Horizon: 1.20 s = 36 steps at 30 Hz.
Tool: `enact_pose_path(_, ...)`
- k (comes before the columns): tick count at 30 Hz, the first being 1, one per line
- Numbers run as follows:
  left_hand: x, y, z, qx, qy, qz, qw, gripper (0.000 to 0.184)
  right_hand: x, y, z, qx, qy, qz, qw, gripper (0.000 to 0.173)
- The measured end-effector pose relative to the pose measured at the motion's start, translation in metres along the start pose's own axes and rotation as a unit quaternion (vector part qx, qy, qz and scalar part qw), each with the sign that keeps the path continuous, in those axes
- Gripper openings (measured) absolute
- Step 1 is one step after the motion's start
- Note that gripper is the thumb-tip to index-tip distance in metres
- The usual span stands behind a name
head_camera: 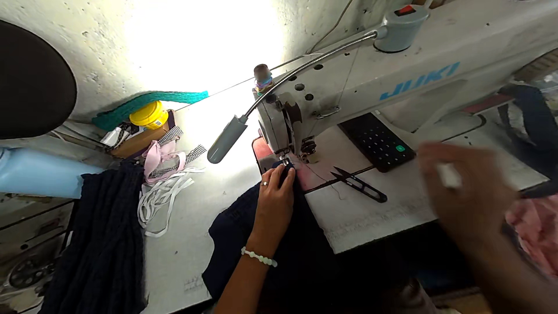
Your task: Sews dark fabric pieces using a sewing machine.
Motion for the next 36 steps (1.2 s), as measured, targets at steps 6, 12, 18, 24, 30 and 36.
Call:
enact_pose_path(6, 0.001, 0.003, -0.002, 0.01, -0.003, 0.003, 1.0, 0.032, -0.017, 0.036, 0.085, 0.037, -0.091, -0.014, 0.995, 0.043)
enact_pose_path(12, 0.004, 0.011, -0.008, 0.008, -0.009, -0.002, 1.0, 0.029, -0.012, 0.032, 0.086, 0.053, -0.098, -0.009, 0.994, 0.042)
enact_pose_path(18, 0.004, 0.017, -0.015, -0.001, -0.015, 0.003, 1.0, 0.018, -0.011, 0.031, 0.085, 0.075, -0.115, -0.006, 0.99, 0.04)
enact_pose_path(24, 0.004, 0.015, -0.013, -0.001, -0.013, 0.003, 1.0, 0.016, -0.009, 0.024, 0.091, 0.093, -0.126, -0.035, 0.987, 0.037)
enact_pose_path(30, 0.0, 0.006, -0.006, 0.0, -0.012, 0.005, 1.0, 0.017, -0.008, 0.022, 0.094, 0.092, -0.128, -0.032, 0.987, 0.038)
enact_pose_path(36, -0.003, 0.002, -0.002, 0.005, -0.008, -0.006, 1.0, 0.019, -0.011, 0.023, 0.091, 0.078, -0.122, -0.018, 0.989, 0.037)
Point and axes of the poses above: each hand's wrist, its own y-axis towards the middle knuckle, its own x-axis out of the palm, z = x × y, the point moved 6 cm from there along y, towards the middle knuckle, and after that the axes turned 15 degrees about y, right-handed, at the moved point
